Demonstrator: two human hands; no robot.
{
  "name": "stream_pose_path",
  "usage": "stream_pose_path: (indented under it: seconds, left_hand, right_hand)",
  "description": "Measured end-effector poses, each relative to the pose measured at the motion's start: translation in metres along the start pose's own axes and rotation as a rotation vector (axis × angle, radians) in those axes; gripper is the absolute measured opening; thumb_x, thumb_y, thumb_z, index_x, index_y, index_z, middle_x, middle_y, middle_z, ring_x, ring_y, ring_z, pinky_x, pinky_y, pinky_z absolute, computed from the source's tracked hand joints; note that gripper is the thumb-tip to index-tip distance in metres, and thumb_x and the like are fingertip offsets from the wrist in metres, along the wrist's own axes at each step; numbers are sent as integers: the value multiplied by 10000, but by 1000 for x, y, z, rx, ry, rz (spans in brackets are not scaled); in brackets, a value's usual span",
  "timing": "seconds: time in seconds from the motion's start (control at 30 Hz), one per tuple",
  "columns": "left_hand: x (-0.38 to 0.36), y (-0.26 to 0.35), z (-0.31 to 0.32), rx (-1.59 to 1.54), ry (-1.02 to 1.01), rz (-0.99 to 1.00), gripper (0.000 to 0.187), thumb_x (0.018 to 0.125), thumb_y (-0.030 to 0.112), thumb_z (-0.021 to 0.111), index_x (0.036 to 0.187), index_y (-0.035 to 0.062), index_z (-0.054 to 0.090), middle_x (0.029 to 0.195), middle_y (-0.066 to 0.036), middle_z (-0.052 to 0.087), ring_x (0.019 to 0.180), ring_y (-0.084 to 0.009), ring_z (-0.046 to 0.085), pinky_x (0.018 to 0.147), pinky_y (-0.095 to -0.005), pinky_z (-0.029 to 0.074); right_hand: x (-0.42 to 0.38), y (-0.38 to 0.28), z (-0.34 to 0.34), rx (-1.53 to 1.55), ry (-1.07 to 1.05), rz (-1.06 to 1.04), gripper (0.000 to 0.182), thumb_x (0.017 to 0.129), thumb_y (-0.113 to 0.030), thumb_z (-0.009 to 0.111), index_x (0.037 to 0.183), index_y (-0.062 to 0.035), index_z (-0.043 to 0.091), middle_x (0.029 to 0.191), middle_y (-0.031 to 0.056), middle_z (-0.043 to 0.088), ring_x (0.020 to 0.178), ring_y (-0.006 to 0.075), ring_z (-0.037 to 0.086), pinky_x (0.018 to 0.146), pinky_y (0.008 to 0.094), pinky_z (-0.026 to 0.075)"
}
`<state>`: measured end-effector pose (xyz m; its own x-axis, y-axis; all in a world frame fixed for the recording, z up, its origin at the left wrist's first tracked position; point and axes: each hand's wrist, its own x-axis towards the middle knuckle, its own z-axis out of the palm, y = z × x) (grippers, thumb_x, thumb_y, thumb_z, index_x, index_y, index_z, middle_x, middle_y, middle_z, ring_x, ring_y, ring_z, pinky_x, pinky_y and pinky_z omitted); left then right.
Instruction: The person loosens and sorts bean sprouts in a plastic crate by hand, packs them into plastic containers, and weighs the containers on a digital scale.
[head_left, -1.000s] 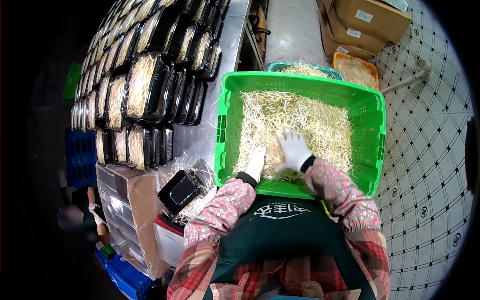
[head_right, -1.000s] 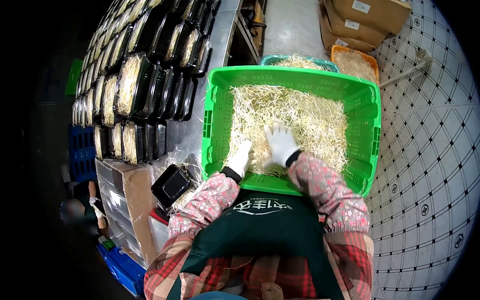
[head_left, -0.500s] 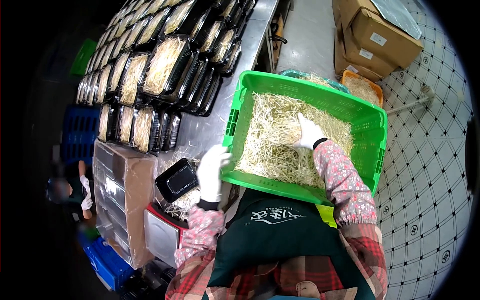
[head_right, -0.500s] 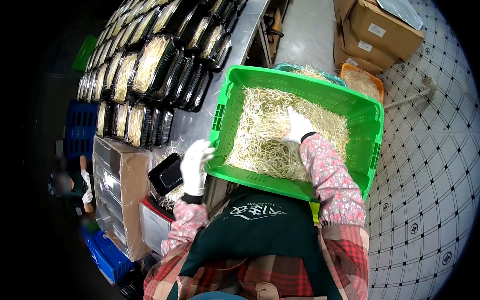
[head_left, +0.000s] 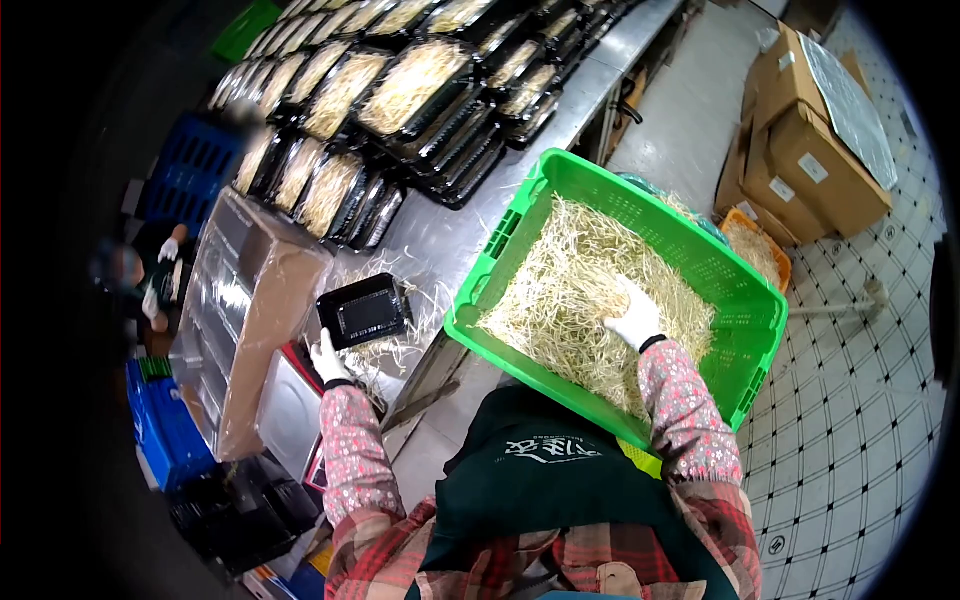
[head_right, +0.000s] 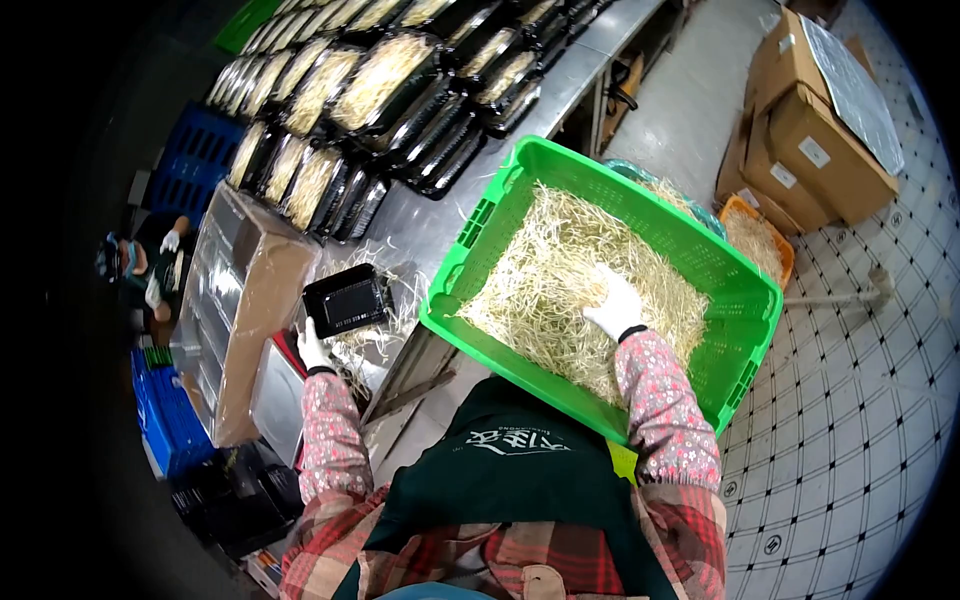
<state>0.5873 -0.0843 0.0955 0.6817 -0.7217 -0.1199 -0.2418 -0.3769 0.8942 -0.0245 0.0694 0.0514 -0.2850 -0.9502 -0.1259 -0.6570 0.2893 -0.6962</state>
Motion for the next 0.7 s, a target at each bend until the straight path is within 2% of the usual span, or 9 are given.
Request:
stream_pose_path:
  seconds: [0.1,0.17,0.23,0.3,0.37,0.43,0.53,0.63,0.7]
  left_hand:
    - [25,-30,16,23,-31,-91,535,893,466,643,1027,-48,701,995,-175,698,906,-312,619,860,-425,478]
    - [35,-53,10,585,-30,270,509,874,470,626,929,-25,734,961,-252,705,939,-366,645,870,-453,478]
    - [13,-18,23,665,99,7,501,860,455,606,885,-30,729,975,-278,688,950,-361,658,864,-462,483]
    - [39,-60,38,288,103,237,327,827,289,672,884,-29,721,892,-217,707,876,-318,669,805,-441,515]
    - [-10,-6,41,-359,182,250,215,807,69,693,999,-27,685,885,-140,691,862,-272,659,832,-378,525]
    - [-36,42,37,-835,100,104,353,815,-64,665,1160,-21,604,1030,-102,658,951,-223,629,910,-332,504]
    - [-53,80,22,-483,156,441,404,903,-27,595,1298,-32,515,1283,-147,565,1174,-252,538,1057,-356,411]
    - [-95,138,-18,-200,123,757,496,905,1,576,1388,-6,466,1436,-190,446,1337,-325,423,1139,-410,320]
    - [-112,161,-59,123,119,1010,546,880,52,603,1408,36,467,1469,-223,396,1373,-388,366,1153,-468,286]
  right_hand:
    - [-4,-4,-6,36,-37,-24,836,601,-300,838,1363,-138,533,1211,167,649,1107,314,632,975,381,505]
    - [-1,-19,-18,286,-142,-59,743,729,-199,762,1392,-63,455,1281,115,623,1190,238,587,1033,338,457]
    - [1,-50,-35,478,-163,-6,758,750,-147,755,1414,-29,410,1294,99,618,1195,211,586,1037,311,449]
    - [13,-71,-44,257,-83,-73,872,656,-160,808,1427,-36,420,1253,125,647,1129,226,632,992,318,484]
    - [20,-114,-57,97,-55,-112,926,604,-181,830,1428,-42,432,1221,159,660,1093,260,655,965,333,504]
    - [24,-179,-62,42,-74,-149,923,600,-195,826,1423,-44,438,1211,180,658,1090,287,655,961,345,506]
    - [29,-261,-28,-328,-68,-473,878,580,-273,844,1342,-21,490,1062,211,674,998,358,654,891,415,528]
    - [25,-361,35,-406,-92,-705,505,604,-245,803,1004,-15,596,848,186,683,793,368,683,718,428,558]
    - [11,-424,83,-457,-120,-852,370,621,-205,730,909,1,623,751,187,675,730,364,687,666,432,556]
